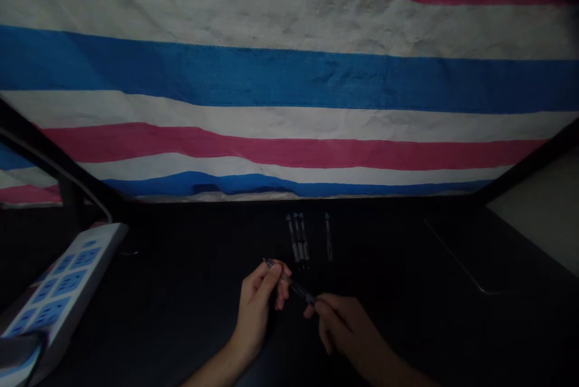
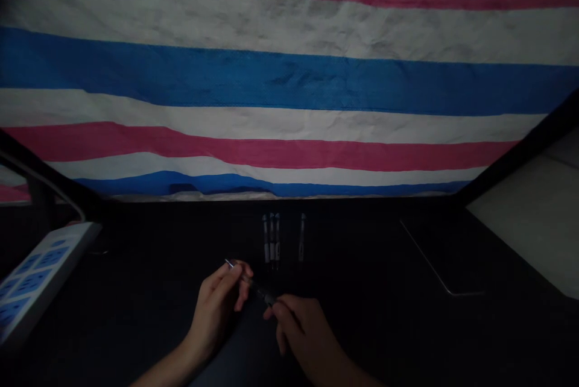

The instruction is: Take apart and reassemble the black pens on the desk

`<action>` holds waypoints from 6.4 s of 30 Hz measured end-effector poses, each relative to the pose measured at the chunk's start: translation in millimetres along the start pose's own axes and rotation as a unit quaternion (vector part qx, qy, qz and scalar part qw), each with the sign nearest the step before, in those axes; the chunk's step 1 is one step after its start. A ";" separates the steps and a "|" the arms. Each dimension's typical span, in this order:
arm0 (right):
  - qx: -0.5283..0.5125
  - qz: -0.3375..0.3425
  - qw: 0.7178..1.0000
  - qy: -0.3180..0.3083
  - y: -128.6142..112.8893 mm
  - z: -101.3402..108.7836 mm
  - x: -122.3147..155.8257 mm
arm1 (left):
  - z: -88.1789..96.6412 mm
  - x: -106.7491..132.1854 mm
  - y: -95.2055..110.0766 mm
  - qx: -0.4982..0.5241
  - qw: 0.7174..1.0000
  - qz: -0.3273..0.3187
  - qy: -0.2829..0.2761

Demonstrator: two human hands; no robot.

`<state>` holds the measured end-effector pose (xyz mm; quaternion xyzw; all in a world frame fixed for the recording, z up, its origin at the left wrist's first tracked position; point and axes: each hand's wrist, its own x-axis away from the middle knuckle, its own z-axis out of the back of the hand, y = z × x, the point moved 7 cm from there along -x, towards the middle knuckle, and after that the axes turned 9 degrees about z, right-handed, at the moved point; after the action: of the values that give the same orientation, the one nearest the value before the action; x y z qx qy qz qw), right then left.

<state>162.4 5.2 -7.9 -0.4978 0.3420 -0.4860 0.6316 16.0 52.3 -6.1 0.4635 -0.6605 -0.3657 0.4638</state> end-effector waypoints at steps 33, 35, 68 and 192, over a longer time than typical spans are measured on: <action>-0.020 -0.022 0.999 0.042 2.6 6.7 2.1 | 4.5 -4.9 -7.6 0.053 0.998 0.016 0.013; -0.026 -0.024 0.998 0.055 2.9 8.3 1.8 | 4.4 -4.6 -7.7 0.055 0.998 0.015 0.012; -0.160 -0.029 0.970 0.181 8.5 24.9 4.8 | 5.2 -4.5 -3.0 0.073 0.997 0.023 0.029; -0.011 -0.006 0.998 0.054 -0.9 15.7 -5.7 | -0.2 -5.8 5.5 0.005 0.999 -0.032 -0.012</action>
<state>174.9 15.2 -3.1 -0.4795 0.3779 -0.5122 0.6041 15.5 59.5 -2.6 0.4820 -0.6532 -0.3823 0.4414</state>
